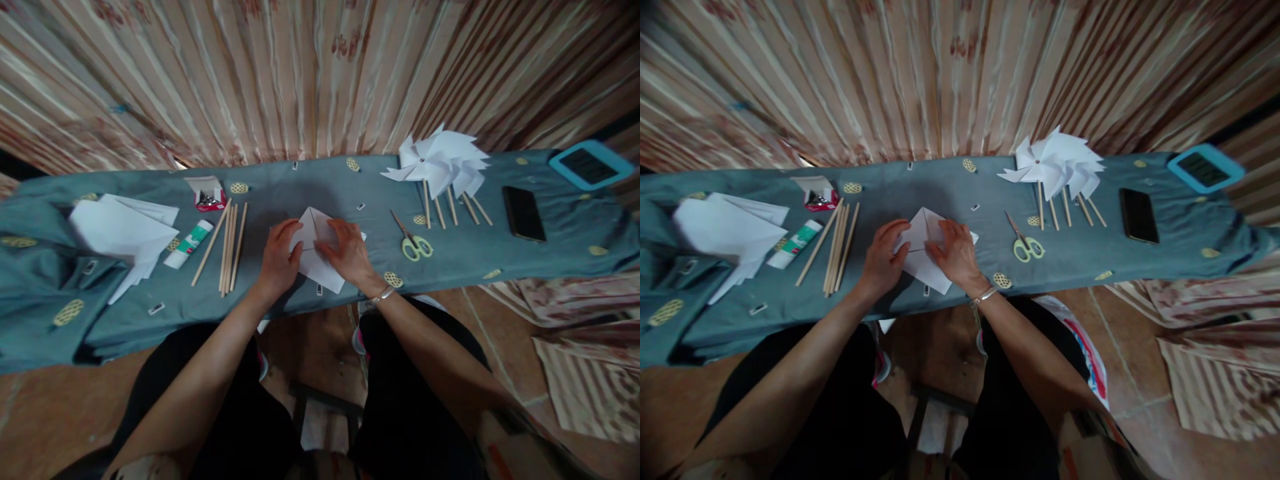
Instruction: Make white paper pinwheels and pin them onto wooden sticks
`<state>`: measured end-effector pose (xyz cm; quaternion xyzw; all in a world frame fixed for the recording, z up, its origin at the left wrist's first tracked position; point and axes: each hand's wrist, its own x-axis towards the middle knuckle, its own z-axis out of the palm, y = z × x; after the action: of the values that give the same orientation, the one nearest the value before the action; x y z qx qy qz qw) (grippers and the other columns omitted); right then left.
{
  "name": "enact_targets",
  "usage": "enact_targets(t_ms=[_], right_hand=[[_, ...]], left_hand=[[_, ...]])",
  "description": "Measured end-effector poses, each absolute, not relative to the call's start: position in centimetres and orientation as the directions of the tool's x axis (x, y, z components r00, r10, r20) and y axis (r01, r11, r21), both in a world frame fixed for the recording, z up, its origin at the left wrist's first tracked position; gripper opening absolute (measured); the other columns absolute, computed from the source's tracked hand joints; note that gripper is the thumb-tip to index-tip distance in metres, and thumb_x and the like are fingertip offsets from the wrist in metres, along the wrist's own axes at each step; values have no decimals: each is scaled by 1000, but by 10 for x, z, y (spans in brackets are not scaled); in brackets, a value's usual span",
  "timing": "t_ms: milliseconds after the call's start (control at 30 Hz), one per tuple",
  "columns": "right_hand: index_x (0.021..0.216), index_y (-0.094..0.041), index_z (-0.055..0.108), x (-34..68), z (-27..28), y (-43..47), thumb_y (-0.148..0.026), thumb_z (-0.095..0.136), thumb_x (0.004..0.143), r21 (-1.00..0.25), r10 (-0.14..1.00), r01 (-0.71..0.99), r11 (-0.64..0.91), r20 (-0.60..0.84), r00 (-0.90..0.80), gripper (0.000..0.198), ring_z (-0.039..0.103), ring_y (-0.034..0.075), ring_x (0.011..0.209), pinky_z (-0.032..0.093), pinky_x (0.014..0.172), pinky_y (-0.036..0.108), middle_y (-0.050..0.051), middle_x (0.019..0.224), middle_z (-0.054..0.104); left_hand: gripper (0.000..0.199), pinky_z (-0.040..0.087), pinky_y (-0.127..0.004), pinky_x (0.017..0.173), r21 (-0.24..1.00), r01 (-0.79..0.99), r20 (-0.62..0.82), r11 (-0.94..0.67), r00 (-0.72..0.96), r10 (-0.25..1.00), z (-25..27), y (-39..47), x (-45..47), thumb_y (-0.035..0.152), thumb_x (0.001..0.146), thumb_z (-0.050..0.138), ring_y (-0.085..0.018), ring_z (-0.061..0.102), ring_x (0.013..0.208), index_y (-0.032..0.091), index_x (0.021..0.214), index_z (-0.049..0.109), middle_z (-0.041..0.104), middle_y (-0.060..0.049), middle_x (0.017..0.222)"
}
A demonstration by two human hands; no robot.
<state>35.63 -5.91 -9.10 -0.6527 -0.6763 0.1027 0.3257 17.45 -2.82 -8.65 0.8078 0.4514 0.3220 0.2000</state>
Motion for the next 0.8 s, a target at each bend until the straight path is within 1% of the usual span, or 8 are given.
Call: enact_targets(t_ms=[67,167,300,433,633,800], right_hand=[[128,-17,59,354,-92,-59,-33,65,84,-558,947,822,119,313,76,47,56,33,119,44,105,52,15,129,63],[129,-18,58,352,-93,-59,-31,65,83,-559,945,822,111,314,86,48,55,33,120,44,106,52,14,130,63],[130,-16,57,352,-94,-59,-29,65,83,-575,950,812,103,299,91,50,54,33,123,44,107,51,15,131,62],[133,-16,54,353,-93,-59,-31,64,85,-584,959,805,100,271,78,51,51,33,128,41,109,51,16,134,60],[131,-12,55,353,-92,-59,-29,65,84,-580,961,809,93,265,79,51,51,32,126,41,110,48,17,133,60],[129,-12,56,353,-93,-57,-28,65,83,-570,956,814,111,286,69,50,53,32,125,41,109,49,17,132,61]], left_hand=[[37,40,-47,111,588,639,341,-495,359,869,-88,-24,176,20,90,48,-25,52,127,17,126,56,59,-12,134],[41,36,-50,112,544,696,314,-469,350,883,-89,-23,184,21,89,51,-29,46,133,15,129,56,59,-13,137],[45,29,-53,115,482,738,254,-473,399,881,-85,-26,193,23,90,51,-31,39,141,11,133,54,56,-17,142],[45,23,-60,116,444,748,217,-494,445,869,-78,-28,199,24,91,48,-34,38,141,12,134,53,55,-19,143],[52,21,-58,118,448,764,203,-464,418,885,-82,-28,202,23,88,51,-33,38,142,13,139,49,53,-17,145],[57,17,-56,120,428,785,175,-448,415,893,-83,-29,202,22,89,45,-31,34,145,8,144,42,50,-18,148]])
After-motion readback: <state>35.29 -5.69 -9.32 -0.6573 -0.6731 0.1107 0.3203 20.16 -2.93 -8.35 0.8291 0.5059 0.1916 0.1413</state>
